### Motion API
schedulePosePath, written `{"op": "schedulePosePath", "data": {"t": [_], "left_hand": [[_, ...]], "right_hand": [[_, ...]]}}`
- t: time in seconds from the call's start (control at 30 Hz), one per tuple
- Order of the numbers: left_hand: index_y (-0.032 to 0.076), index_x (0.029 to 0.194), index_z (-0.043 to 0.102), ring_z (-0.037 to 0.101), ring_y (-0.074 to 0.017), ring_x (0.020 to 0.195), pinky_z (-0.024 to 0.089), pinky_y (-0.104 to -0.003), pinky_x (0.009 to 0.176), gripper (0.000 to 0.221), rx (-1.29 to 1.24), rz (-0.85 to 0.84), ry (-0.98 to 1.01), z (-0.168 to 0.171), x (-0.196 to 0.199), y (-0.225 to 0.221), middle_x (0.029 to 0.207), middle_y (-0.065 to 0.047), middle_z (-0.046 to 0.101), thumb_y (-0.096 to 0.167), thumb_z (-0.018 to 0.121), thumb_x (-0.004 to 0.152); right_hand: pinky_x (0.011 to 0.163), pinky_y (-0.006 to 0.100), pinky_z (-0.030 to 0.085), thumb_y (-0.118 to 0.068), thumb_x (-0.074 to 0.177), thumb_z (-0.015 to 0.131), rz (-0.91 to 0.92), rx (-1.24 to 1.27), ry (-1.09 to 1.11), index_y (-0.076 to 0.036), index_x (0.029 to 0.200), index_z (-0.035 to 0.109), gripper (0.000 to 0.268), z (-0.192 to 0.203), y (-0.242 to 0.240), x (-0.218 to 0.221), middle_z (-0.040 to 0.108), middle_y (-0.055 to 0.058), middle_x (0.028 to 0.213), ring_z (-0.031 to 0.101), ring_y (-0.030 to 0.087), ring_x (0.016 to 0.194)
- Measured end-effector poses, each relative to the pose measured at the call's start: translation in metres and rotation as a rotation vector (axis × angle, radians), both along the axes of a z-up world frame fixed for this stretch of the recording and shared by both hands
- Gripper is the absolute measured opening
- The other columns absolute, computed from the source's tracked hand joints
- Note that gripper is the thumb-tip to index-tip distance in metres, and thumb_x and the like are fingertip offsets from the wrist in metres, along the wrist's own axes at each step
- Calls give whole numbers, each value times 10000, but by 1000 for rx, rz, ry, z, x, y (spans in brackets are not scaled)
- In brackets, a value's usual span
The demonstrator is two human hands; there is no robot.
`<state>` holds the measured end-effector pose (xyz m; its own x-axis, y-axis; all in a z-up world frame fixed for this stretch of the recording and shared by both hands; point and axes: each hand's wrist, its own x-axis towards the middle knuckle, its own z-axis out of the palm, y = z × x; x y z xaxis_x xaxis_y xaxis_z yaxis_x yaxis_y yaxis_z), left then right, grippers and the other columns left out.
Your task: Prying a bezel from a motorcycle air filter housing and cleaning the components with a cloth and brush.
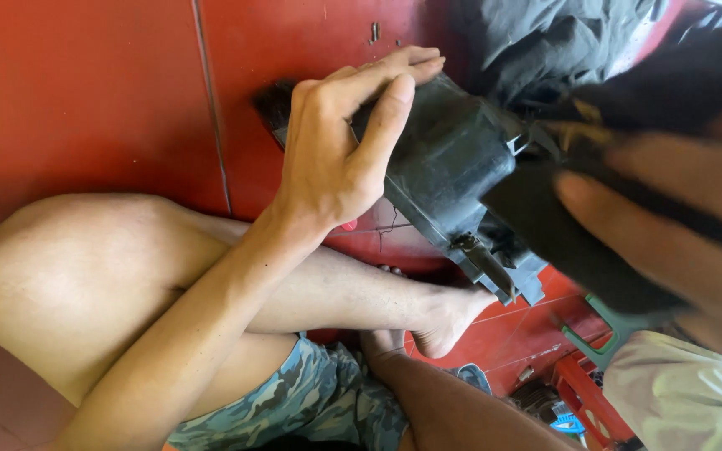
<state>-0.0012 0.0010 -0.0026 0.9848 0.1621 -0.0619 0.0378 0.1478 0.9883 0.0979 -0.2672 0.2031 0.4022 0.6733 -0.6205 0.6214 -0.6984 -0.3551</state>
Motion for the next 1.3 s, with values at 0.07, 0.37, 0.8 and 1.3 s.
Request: {"op": "schedulePosePath", "data": {"t": [0.07, 0.37, 0.8, 1.3], "left_hand": [[-124, 1140, 678, 775, -315, 988, 585, -345, 896, 330, -56, 6, 11, 3, -1, 0, 1178, -231, 730, 113, 488, 1013], [8, 1081, 793, 574, -299, 987, 438, -518, 928, 365, 711, -26, -461, 51, -27, 17, 1128, -118, 723, 353, 748, 970], [9, 1073, 772, 590, -290, 1071, 412, -515, 1015, 218, 927, -137, -235, 78, -64, -17, 1184, -89, 711, 0, 850, 869], [93, 967, 643, 487, -261, 1042, 253, -507, 967, 193, 695, -217, -64, 88, -46, -15, 1041, -8, 643, 24, 767, 837]], "right_hand": [[835, 353, 599, -30, 802, 690, -306, -167, 7, 35, 1276, 600, 486, 4, -5, -55, 544, 198, 1402, 713, 281, 1042], [781, 447, 509, 23, 774, 673, -723, 97, -235, 192, 1219, 613, 479, -1, -31, -101, 648, 384, 1155, 652, 417, 879], [765, 387, 485, 173, 750, 736, -731, 435, -440, 223, 1126, 671, 385, -32, -5, -158, 670, 359, 1083, 588, 314, 830], [692, 341, 455, 135, 715, 755, -783, 452, -398, 204, 1103, 686, 400, -37, -10, -165, 679, 349, 1059, 586, 287, 795]]}}
